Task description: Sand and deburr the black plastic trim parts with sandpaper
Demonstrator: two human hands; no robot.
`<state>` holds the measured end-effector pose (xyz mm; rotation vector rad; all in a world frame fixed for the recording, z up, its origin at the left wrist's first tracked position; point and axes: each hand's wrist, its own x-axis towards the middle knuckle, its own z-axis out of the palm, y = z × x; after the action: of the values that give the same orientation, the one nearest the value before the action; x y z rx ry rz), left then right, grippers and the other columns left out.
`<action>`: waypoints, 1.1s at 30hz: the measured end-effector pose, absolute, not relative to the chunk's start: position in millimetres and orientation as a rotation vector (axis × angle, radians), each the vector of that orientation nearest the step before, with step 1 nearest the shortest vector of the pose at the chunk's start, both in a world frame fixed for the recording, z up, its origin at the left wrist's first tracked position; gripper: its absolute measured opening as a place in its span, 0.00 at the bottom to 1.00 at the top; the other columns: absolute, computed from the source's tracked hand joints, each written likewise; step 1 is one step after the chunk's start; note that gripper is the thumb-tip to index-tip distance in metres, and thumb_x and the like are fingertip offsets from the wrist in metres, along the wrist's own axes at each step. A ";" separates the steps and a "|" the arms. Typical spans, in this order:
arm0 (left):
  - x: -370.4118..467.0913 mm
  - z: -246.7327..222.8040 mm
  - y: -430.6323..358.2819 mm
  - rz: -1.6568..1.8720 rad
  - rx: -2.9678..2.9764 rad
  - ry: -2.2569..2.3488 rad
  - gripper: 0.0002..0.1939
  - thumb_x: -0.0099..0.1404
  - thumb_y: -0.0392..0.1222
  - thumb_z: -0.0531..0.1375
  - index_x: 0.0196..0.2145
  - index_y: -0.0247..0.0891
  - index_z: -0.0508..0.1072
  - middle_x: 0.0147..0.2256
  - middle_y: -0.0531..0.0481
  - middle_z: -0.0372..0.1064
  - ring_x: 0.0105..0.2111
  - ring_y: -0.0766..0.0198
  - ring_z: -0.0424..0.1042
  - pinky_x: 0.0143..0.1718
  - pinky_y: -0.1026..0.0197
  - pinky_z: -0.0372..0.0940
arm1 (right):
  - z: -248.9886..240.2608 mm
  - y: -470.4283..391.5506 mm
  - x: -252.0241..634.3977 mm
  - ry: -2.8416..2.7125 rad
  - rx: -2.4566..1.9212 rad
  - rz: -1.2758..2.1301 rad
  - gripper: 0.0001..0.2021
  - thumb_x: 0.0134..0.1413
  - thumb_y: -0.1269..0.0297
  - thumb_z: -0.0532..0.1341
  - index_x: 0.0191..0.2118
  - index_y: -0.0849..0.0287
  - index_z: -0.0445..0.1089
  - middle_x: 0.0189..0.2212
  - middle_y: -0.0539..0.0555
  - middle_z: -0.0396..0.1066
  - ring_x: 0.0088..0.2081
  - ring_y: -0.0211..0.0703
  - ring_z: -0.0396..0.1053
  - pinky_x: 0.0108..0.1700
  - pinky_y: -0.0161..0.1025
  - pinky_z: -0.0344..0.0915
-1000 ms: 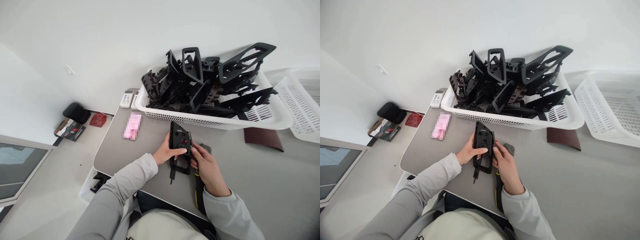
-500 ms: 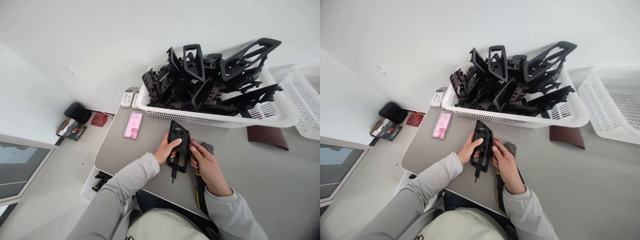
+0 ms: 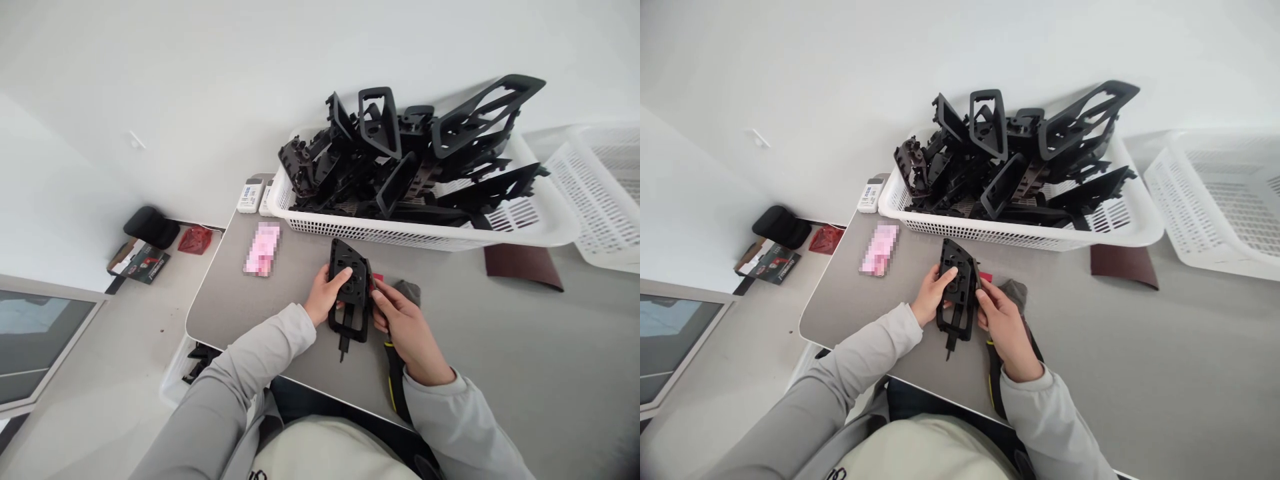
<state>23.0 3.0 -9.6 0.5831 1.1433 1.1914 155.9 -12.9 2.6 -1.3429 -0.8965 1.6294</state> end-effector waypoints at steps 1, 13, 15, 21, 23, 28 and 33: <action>23.2 -9.9 2.7 1.194 0.584 1.149 0.26 0.47 0.61 0.65 0.34 0.38 0.64 0.18 0.61 0.57 0.13 0.75 0.53 0.15 0.68 0.48 | 2.3 -13.0 155.8 -0.904 -1.345 1.631 0.35 0.42 0.50 0.66 0.56 0.64 0.65 0.13 0.38 0.48 0.15 0.29 0.46 0.17 0.30 0.45; 23.3 -11.1 4.1 1.344 0.616 1.192 0.22 0.47 0.56 0.66 0.30 0.35 0.72 0.28 0.51 0.70 0.29 0.66 0.67 0.33 0.63 0.62 | 5.5 -14.2 154.6 -0.959 -1.320 1.626 0.34 0.44 0.50 0.64 0.56 0.63 0.64 0.14 0.38 0.47 0.16 0.29 0.45 0.17 0.31 0.43; 23.0 -11.1 4.2 1.361 0.601 1.184 0.22 0.47 0.57 0.66 0.29 0.35 0.72 0.27 0.52 0.70 0.28 0.67 0.67 0.32 0.64 0.62 | 6.8 -15.1 154.0 -0.950 -1.325 1.630 0.34 0.44 0.50 0.64 0.56 0.64 0.64 0.14 0.38 0.47 0.16 0.29 0.45 0.17 0.31 0.43; 22.9 -10.7 4.7 1.375 0.521 1.164 0.22 0.48 0.59 0.64 0.28 0.36 0.70 0.25 0.54 0.68 0.26 0.69 0.66 0.29 0.65 0.61 | 11.1 -17.2 150.9 -0.942 -1.345 1.643 0.35 0.42 0.50 0.65 0.55 0.65 0.64 0.13 0.38 0.47 0.16 0.29 0.45 0.18 0.31 0.43; 23.1 -8.8 4.9 1.374 0.496 1.160 0.22 0.47 0.58 0.65 0.28 0.35 0.70 0.24 0.54 0.68 0.25 0.69 0.66 0.28 0.65 0.61 | 11.7 -17.1 150.1 -0.939 -1.346 1.648 0.36 0.41 0.49 0.65 0.55 0.66 0.64 0.13 0.38 0.47 0.16 0.29 0.44 0.18 0.31 0.42; 22.7 -2.5 5.1 1.376 0.484 1.158 0.22 0.48 0.58 0.64 0.28 0.35 0.69 0.24 0.53 0.68 0.25 0.68 0.66 0.29 0.63 0.61 | 10.4 -17.0 150.1 -0.943 -1.332 1.658 0.39 0.39 0.48 0.66 0.56 0.68 0.63 0.12 0.38 0.48 0.15 0.30 0.46 0.18 0.31 0.43; 20.4 -4.3 5.5 1.367 0.488 1.206 0.23 0.50 0.61 0.62 0.26 0.35 0.68 0.23 0.53 0.66 0.24 0.68 0.64 0.28 0.64 0.60 | 8.5 -18.4 150.7 -0.970 -1.337 1.646 0.37 0.42 0.49 0.65 0.57 0.66 0.63 0.13 0.38 0.49 0.16 0.30 0.48 0.18 0.32 0.44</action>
<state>20.4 5.5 -4.3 0.4876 1.2061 1.3674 150.7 -18.4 8.5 -1.3371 -0.9703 1.6457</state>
